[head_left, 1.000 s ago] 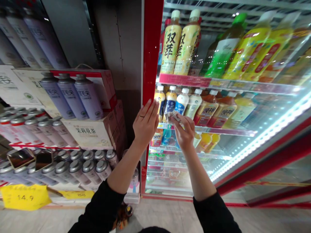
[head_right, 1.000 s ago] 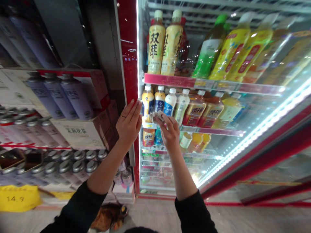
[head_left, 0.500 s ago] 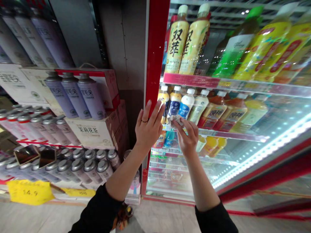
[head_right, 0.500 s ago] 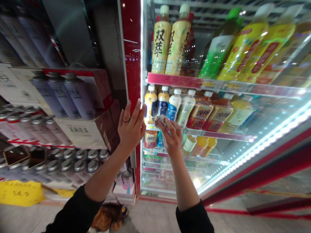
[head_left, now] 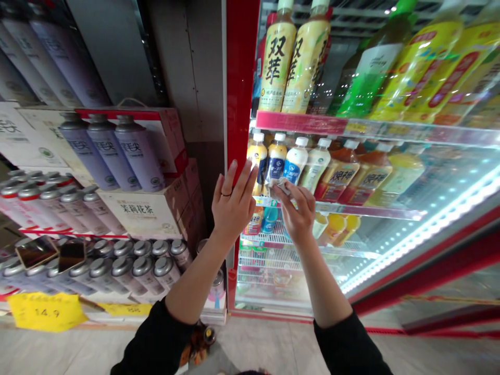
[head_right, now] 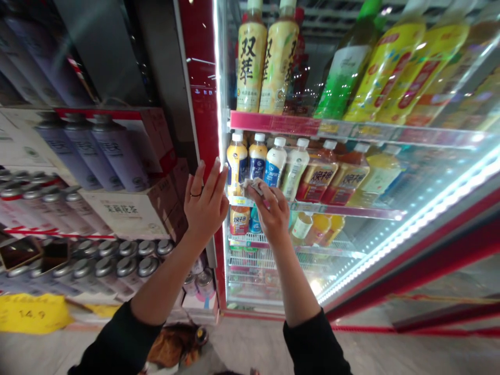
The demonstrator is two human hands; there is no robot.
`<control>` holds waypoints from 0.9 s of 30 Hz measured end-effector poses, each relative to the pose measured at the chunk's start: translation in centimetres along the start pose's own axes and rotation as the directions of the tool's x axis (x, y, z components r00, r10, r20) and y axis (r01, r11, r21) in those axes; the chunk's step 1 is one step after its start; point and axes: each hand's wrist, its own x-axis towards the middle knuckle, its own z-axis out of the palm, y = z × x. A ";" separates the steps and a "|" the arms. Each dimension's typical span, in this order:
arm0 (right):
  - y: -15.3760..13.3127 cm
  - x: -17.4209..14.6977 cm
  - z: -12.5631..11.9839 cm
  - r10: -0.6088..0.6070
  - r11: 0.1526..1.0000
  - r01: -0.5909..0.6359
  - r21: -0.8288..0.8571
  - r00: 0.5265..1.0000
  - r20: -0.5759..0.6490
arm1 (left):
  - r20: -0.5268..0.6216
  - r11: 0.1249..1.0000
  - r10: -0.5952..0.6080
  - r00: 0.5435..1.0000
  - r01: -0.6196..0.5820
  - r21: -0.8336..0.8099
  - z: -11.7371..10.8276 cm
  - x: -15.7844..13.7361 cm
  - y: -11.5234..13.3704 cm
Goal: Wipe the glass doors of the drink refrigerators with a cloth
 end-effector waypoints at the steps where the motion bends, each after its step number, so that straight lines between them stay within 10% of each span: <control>1: 0.5 0.3 -0.1 0.016 0.999 -0.017 -0.028 0.999 -0.044 | -0.003 1.000 0.011 1.000 -0.011 0.012 0.0 -0.1 0.0; 12: -0.8 1.8 -0.2 -0.043 0.999 0.043 -0.013 0.999 -0.012 | -0.012 0.952 0.095 0.995 -0.088 0.293 -0.3 -0.1 0.2; 27: 1.8 2.7 -1.7 -0.016 1.000 0.016 0.009 0.999 0.029 | 0.071 0.949 0.141 0.988 -0.155 0.275 0.8 3.9 3.4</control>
